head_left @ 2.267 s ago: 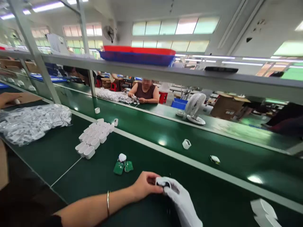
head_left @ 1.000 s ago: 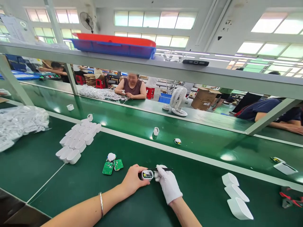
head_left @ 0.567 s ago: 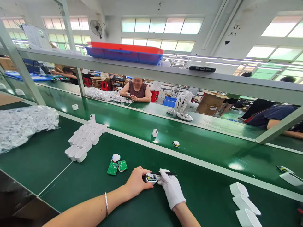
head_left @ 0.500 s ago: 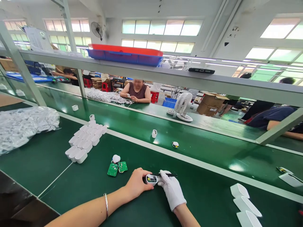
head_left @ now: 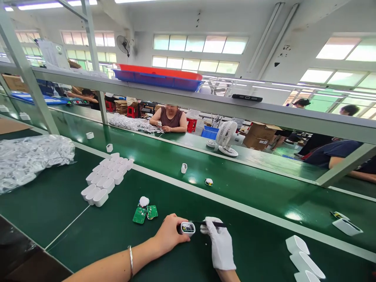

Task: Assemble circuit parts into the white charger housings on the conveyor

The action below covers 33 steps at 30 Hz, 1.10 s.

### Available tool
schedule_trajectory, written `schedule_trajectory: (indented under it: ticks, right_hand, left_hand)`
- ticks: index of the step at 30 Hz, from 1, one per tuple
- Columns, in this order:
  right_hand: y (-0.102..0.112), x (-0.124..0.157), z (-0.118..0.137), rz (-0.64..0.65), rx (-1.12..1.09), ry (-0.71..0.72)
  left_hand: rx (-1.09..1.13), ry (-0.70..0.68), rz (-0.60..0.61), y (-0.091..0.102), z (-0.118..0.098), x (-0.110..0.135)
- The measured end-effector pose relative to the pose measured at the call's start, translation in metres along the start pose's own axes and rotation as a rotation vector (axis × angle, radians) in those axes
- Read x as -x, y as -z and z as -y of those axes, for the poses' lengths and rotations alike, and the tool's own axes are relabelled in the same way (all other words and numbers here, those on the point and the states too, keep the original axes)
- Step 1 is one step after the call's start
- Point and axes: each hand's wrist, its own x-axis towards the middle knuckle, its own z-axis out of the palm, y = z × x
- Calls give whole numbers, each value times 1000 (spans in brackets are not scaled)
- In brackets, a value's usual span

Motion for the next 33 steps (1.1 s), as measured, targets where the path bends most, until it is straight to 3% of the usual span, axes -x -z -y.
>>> schedule_trajectory:
  ticks: [5, 25, 27, 30, 33]
  right_hand:
    - [-3, 5, 4, 162, 65, 28]
    - [-7, -4, -10, 16, -92, -88]
    - [-3, -1, -5, 5, -52, -32]
    - [3, 8, 1, 8, 83, 161]
    - [7, 16, 4, 116, 266, 402]
  left_hand:
    - [-30, -5, 11, 1, 0, 0]
    - [17, 3, -2, 1, 1, 0]
    - [14, -3, -5, 1, 1, 0]
    - [-6, -11, 2, 0, 2, 1]
    - [-33, -3, 5, 0, 3, 1]
